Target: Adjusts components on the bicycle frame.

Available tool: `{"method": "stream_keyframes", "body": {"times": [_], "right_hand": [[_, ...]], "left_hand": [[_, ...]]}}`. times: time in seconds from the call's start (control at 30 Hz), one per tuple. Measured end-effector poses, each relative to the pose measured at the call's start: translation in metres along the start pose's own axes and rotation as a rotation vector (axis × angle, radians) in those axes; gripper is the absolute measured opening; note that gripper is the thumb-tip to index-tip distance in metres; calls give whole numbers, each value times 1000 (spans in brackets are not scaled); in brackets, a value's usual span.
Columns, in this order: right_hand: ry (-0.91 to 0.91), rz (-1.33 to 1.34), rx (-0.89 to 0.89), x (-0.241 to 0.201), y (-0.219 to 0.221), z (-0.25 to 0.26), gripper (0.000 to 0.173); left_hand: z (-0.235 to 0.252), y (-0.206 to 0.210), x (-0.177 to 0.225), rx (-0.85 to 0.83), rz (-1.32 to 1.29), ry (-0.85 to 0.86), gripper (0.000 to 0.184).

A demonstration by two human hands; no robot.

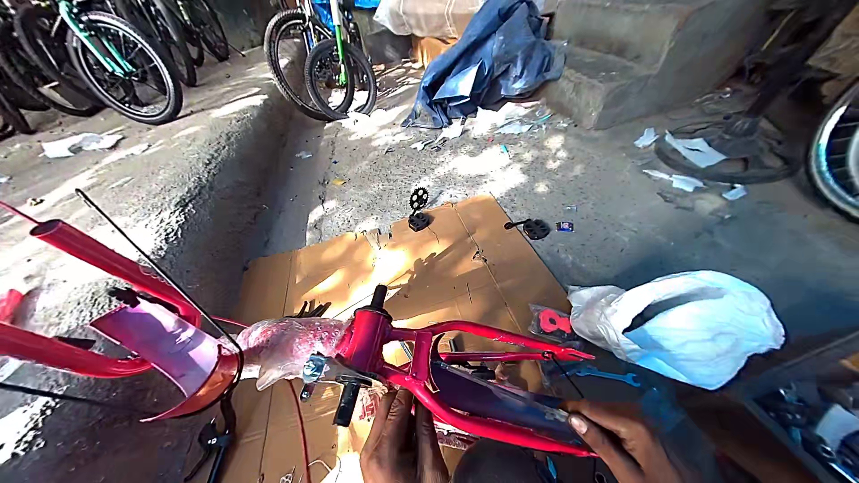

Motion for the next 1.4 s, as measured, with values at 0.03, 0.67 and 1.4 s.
{"method": "stream_keyframes", "body": {"times": [0.03,0.67,1.4], "right_hand": [[-8,-2,7,2,1,-1,35],[-48,-30,-2,2,2,-1,39],[-29,-48,33,2,5,-1,38]], "left_hand": [[-1,-3,3,-43,-65,-68,27],[-11,46,-88,236,-87,430,34],[-4,-3,2,-60,-135,-137,34]]}}
Point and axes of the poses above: each hand's wrist, its own z-axis towards the middle knuckle, its own y-axis out of the palm, x = y × z, the point moved 4 cm from there along z, towards the middle knuckle, and after that the axes turned 9 degrees about y, right-handed, at the moved point
